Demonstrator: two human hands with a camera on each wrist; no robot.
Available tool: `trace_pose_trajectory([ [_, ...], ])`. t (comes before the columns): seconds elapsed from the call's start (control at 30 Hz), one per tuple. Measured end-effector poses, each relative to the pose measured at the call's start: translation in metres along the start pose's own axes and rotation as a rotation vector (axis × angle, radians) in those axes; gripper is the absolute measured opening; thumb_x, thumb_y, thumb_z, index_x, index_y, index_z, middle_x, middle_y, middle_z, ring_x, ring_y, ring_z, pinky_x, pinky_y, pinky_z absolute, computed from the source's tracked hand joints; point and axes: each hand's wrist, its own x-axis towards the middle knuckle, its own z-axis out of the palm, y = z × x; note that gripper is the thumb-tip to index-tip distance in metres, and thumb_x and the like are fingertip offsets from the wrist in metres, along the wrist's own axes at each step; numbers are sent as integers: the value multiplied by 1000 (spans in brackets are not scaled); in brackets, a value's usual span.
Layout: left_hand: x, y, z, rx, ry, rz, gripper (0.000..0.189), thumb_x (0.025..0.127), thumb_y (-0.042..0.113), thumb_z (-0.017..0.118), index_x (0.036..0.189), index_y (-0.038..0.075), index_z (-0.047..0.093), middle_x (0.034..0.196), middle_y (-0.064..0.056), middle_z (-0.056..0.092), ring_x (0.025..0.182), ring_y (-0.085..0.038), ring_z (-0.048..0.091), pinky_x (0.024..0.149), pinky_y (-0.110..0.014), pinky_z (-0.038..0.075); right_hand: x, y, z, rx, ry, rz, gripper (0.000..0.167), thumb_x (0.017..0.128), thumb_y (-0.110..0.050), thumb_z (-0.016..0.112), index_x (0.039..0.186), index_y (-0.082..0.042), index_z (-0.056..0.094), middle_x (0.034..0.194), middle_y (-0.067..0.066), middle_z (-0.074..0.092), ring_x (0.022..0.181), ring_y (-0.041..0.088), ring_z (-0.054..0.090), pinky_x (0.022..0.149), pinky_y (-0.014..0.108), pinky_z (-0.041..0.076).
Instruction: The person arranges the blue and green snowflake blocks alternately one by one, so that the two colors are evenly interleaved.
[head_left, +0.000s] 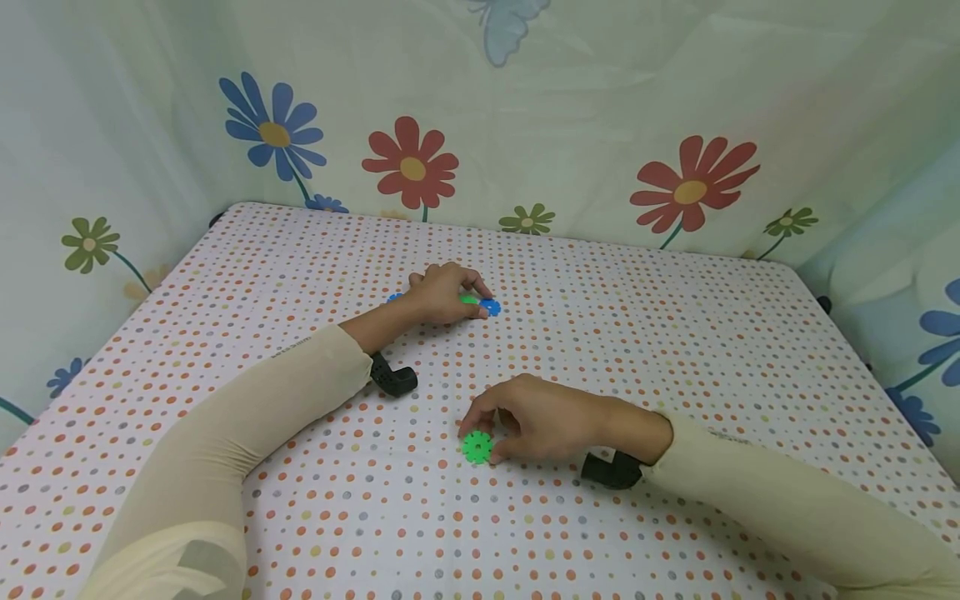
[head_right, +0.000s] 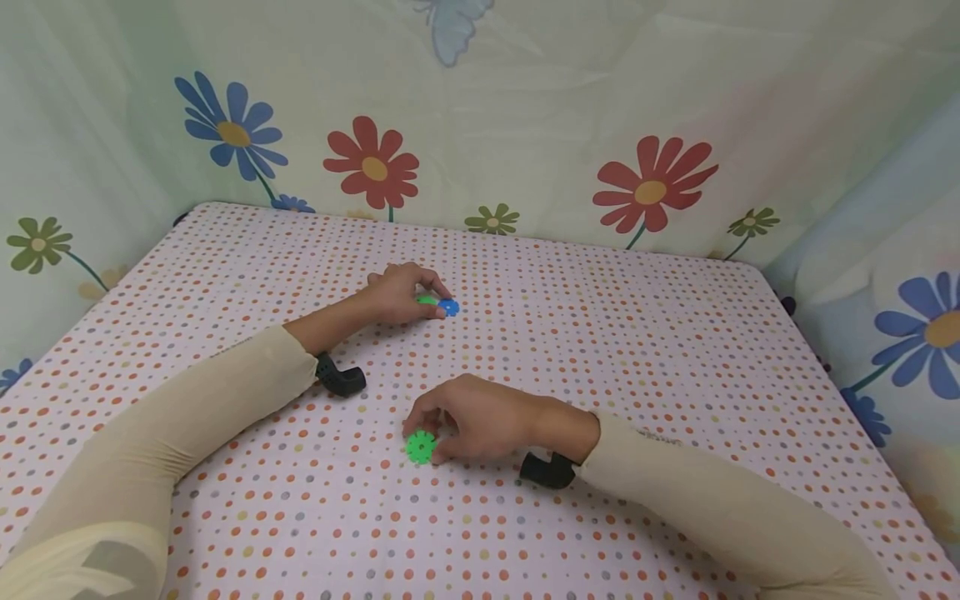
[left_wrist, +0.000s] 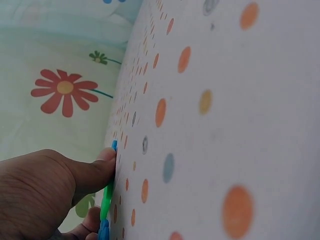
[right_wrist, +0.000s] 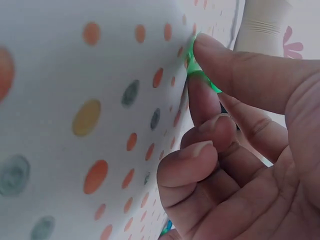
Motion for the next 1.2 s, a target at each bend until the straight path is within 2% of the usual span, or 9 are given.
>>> trace_pose_trajectory([
  [0.27, 0, 0, 0, 3, 2, -5, 24, 87, 41, 74, 109, 32, 71, 129, -2, 61, 120, -33, 50, 97, -54, 29, 1, 2, 4, -8, 8, -37, 29, 87, -21, 77, 115, -22, 69, 93, -12, 64, 70, 9, 52, 63, 19, 44],
  [0.47, 0, 0, 0, 9, 2, -2, 25, 87, 42, 74, 110, 32, 71, 129, -2, 62, 120, -34, 50, 96, -54, 29, 2, 5, 5, -29, 16, -39, 30, 87, -23, 77, 116, -20, 70, 90, -14, 66, 67, 2, 51, 61, 18, 44],
  [0.73, 0, -1, 1, 2, 6, 8, 25, 87, 42, 74, 110, 31, 72, 129, -2, 62, 119, -34, 50, 97, -55, 30, 2, 12, 0, -48, 81, -54, 29, 86, -24, 78, 113, -14, 72, 85, -13, 67, 69, -2, 54, 62, 18, 47],
  [1.0, 1, -1, 1, 13, 4, 1, 26, 87, 43, 73, 111, 32, 71, 129, -1, 61, 120, -33, 50, 98, -55, 30, 1, 31, -17, -92, 174, 19, 25, 86, -23, 78, 109, -14, 74, 81, -12, 68, 65, 0, 53, 61, 20, 47],
  [1.2, 3, -2, 2, 18, 4, -2, 26, 87, 43, 73, 111, 32, 71, 129, -1, 61, 121, -32, 49, 99, -56, 30, 2, 53, -36, -100, 257, 152, 27, 84, -23, 80, 109, -13, 75, 81, -8, 69, 64, 5, 54, 59, 22, 45],
])
